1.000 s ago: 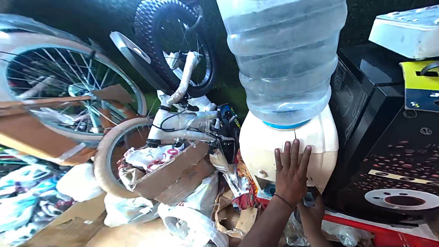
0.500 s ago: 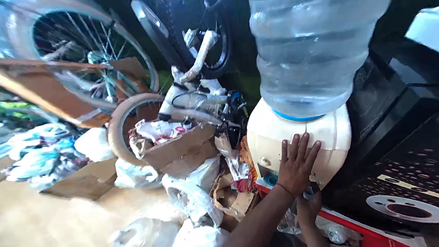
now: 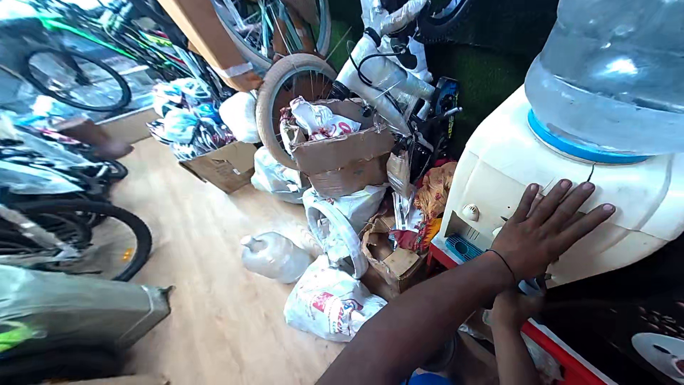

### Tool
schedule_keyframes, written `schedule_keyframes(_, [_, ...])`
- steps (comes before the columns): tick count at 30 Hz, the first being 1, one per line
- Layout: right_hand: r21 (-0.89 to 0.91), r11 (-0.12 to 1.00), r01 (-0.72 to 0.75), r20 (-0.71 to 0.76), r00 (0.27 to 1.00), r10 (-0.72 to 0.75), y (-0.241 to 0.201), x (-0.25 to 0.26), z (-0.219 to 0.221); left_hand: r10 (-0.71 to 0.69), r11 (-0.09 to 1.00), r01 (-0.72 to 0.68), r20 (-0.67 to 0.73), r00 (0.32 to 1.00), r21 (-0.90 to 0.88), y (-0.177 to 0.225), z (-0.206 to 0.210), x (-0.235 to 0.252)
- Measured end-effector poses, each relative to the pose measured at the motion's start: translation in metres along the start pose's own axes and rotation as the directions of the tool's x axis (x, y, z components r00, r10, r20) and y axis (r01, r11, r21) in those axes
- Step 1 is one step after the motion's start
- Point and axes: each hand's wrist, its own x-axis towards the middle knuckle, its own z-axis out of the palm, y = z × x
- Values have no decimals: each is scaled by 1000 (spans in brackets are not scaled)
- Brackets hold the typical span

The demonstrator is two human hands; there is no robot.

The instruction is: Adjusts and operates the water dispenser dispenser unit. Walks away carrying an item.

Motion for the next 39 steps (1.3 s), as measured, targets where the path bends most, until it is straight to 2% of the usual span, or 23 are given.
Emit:
schedule_keyframes(3, [18,996,-92,54,994,91,-22,-4,-3,5,1000,-5,-14,1000,-23,0,0,-1])
schedule_keyframes(6, [51,997,62,-35,998,-60,6,-3,4,1,1000,-1,-33,999,-20,-1,-1,-1])
schedule_keyframes(9, [1,999,-34,-13,999,34,-10,-5,1,1,1000,-2,-37,999,-15,0,-1,-1])
schedule_keyframes(11, [8,1000,27,-21,999,-27,0,-5,1,1,1000,-1,-29,1000,-5,1,0,-1])
schedule_keyframes(13, [10,1000,-3,-12,1000,3,1,-3,1,4,1000,-4,-25,1000,-14,0,2,0])
schedule_keyframes(17, [-11,987,-157,-5,988,157,-23,-1,0,15,999,-16,-49,999,-33,2,4,0])
schedule_keyframes(21, [8,998,-63,6,998,63,3,-1,0,2,999,-4,-59,998,-38,1,7,0])
schedule_keyframes(25, [-9,996,-85,17,996,85,-23,-1,-1,19,996,-31,-138,990,-79,0,12,-2])
schedule_keyframes(31, [54,996,-68,49,997,66,-31,0,-2,25,999,-27,-54,998,-20,0,5,-2])
schedule_keyframes(39, [87,989,-116,16,993,115,-27,-1,0,13,1000,-12,-61,998,23,-1,8,-2])
